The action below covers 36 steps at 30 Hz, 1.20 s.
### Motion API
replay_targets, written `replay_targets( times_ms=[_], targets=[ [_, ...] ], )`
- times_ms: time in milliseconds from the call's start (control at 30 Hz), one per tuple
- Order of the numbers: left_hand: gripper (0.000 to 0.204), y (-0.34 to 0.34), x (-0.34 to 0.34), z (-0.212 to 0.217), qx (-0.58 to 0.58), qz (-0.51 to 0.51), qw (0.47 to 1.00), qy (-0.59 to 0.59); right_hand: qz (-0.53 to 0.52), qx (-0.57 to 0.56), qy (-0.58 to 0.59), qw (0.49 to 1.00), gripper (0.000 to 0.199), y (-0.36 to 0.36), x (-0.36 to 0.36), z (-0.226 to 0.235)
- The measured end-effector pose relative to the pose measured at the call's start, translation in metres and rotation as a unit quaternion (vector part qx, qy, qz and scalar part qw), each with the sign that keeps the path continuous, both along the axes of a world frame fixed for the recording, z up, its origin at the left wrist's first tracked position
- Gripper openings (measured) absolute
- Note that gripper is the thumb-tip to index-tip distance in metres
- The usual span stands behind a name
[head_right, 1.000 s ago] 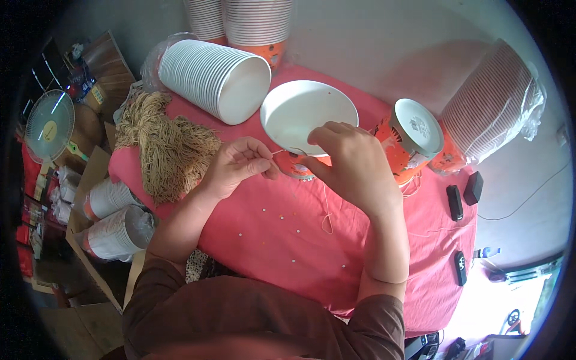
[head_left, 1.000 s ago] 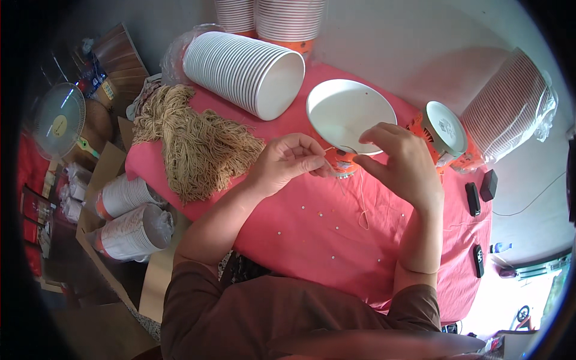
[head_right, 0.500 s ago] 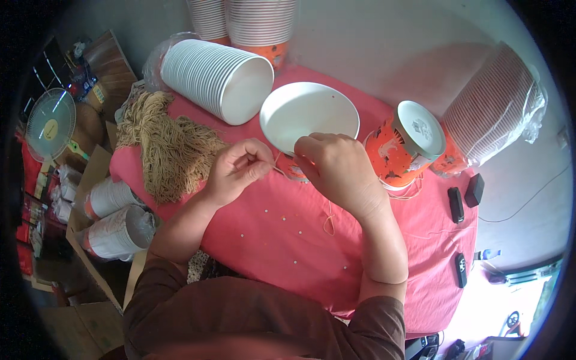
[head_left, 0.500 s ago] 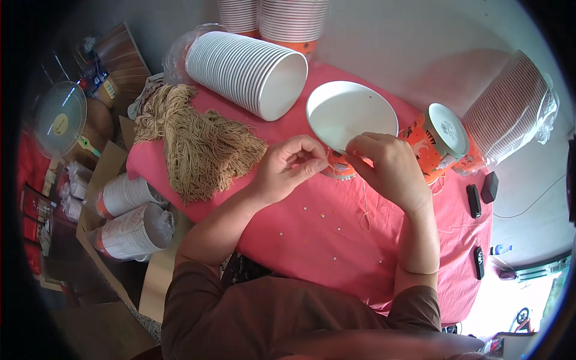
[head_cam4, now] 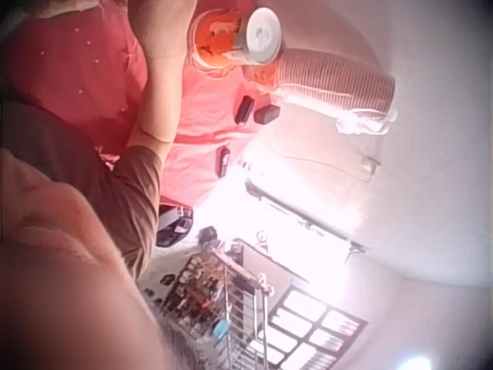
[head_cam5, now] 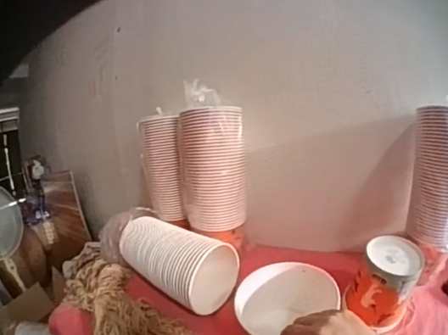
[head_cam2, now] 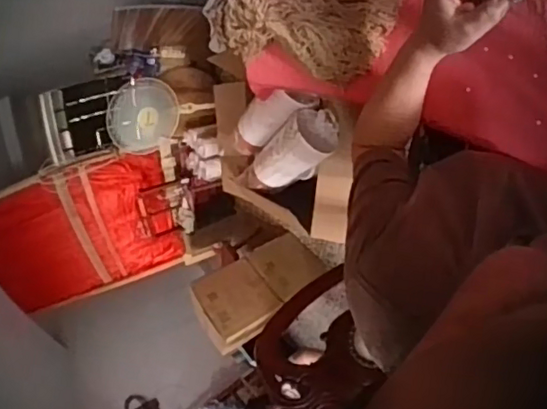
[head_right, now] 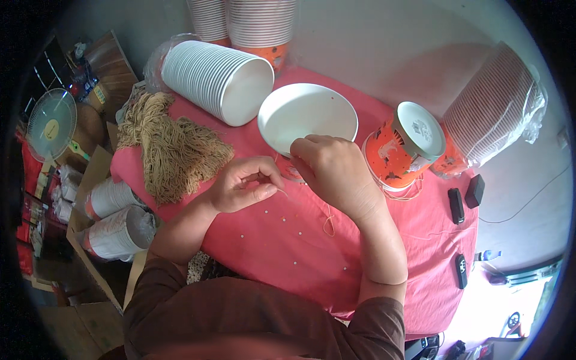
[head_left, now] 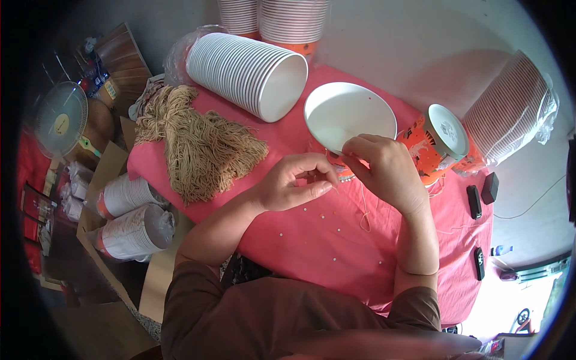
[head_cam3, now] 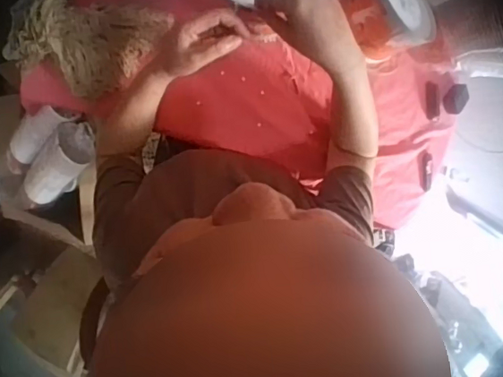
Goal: Attaching rope handles to paper buckets by threading them through holes and tying knots.
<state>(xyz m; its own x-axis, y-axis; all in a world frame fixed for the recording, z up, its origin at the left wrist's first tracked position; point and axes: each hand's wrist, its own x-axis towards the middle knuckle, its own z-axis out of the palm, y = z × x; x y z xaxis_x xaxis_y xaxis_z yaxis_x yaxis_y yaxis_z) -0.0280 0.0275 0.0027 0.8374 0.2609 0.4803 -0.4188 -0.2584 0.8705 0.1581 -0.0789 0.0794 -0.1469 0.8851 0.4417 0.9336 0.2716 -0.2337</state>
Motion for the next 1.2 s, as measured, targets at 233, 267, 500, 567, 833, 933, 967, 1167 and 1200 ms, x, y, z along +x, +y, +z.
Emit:
replay_targets(
  times_ms=[233, 267, 500, 567, 833, 933, 967, 1167, 1200],
  targets=[
    [0.009, 0.004, 0.0, -0.005, -0.099, 0.006, 0.994, -0.04, 0.006, 0.031, 0.019, 0.999, 0.012, -0.001, 0.0, 0.002],
    [0.009, 0.005, 0.001, -0.006, -0.107, 0.02, 0.993, -0.051, 0.007, 0.031, 0.019, 0.999, 0.012, -0.001, -0.001, 0.003],
    [0.015, 0.007, 0.003, -0.001, -0.175, 0.052, 0.98, -0.074, 0.097, 0.041, 0.062, 0.993, 0.034, 0.001, -0.011, 0.003],
    [0.016, 0.007, 0.005, -0.001, -0.168, 0.059, 0.981, -0.081, 0.098, 0.106, 0.019, 0.989, 0.027, 0.004, -0.012, -0.002],
    [0.019, 0.01, 0.003, -0.006, -0.156, 0.054, 0.982, -0.096, 0.089, 0.107, 0.024, 0.99, 0.019, 0.004, -0.009, 0.0],
    [0.018, 0.011, 0.003, -0.005, -0.144, 0.059, 0.985, -0.073, 0.093, 0.106, 0.03, 0.989, 0.019, 0.005, -0.01, 0.0],
    [0.018, 0.011, 0.002, -0.005, -0.136, 0.051, 0.987, -0.072, 0.096, 0.103, 0.034, 0.989, 0.018, 0.005, -0.01, 0.0],
    [0.019, -0.002, 0.005, 0.0, -0.118, 0.056, 0.99, -0.045, 0.113, 0.138, 0.029, 0.984, 0.017, 0.005, -0.012, 0.001],
    [0.02, -0.003, 0.005, 0.0, -0.113, 0.059, 0.991, -0.031, 0.113, 0.138, 0.029, 0.984, 0.017, 0.004, -0.013, 0.002]
  ],
)
